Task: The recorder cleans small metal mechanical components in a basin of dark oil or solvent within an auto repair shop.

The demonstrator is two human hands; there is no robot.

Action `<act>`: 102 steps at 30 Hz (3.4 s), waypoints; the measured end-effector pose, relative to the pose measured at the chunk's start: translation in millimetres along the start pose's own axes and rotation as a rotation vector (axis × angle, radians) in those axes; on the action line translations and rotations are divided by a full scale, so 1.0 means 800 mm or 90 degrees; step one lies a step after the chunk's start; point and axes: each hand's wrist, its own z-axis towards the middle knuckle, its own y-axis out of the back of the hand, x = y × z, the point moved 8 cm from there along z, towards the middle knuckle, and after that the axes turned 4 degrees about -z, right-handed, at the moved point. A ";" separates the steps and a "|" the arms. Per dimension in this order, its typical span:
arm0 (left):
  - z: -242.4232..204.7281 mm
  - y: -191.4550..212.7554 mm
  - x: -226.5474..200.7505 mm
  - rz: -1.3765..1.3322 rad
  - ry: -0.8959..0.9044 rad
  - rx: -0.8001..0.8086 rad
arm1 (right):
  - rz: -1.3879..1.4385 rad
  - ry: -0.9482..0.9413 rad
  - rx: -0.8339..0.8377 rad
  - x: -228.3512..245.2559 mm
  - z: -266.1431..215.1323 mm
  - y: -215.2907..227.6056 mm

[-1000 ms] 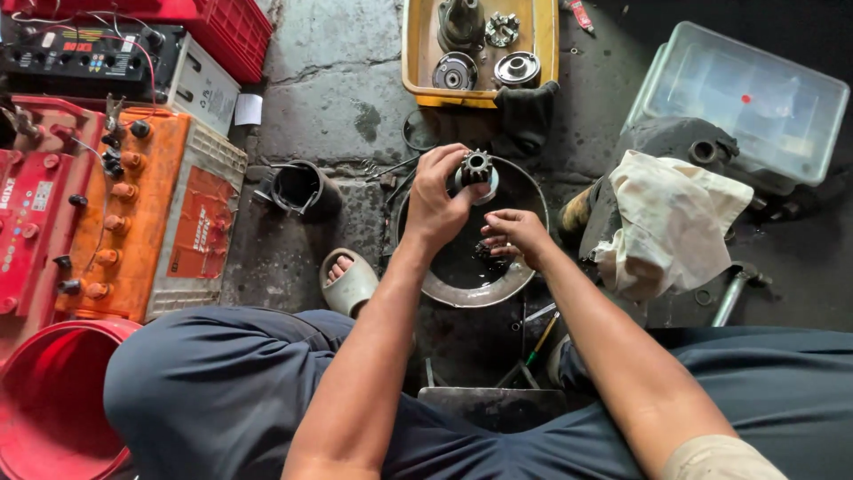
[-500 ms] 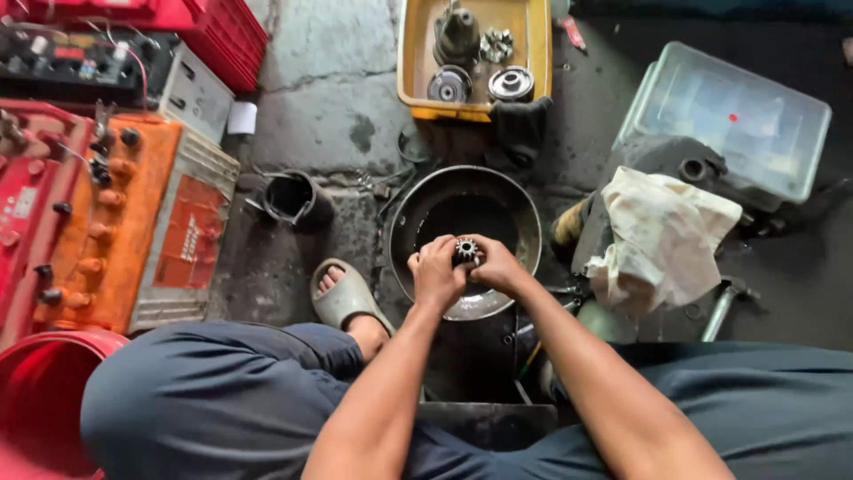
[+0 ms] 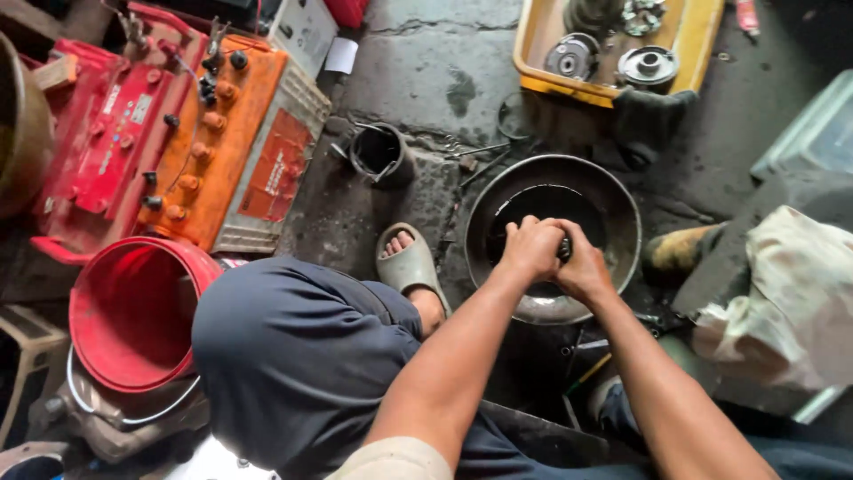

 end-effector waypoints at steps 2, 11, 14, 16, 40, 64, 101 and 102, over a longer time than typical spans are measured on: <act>0.013 0.009 0.003 -0.028 0.026 0.056 | 0.015 0.028 -0.016 -0.017 0.015 -0.010; 0.088 -0.030 0.098 -0.879 0.275 -0.248 | 0.219 -0.010 -0.248 -0.057 0.119 0.058; 0.083 -0.061 0.100 -0.911 0.329 -0.304 | 0.312 0.065 -0.370 -0.071 0.214 0.110; 0.077 -0.084 0.087 -0.963 0.358 -0.281 | 0.307 0.083 -0.414 -0.084 0.293 0.148; 0.100 -0.089 0.033 -0.731 0.286 -0.157 | -0.451 0.123 -0.011 -0.074 0.590 0.115; 0.084 -0.090 0.024 -0.761 0.260 -0.220 | 0.194 -0.062 -0.557 -0.114 0.125 0.057; -0.052 0.035 0.035 -0.338 0.173 -0.298 | 0.456 -0.233 -0.214 -0.140 0.050 -0.084; -0.049 0.045 0.043 -0.315 0.177 -0.318 | 0.451 -0.252 -0.207 -0.140 0.049 -0.089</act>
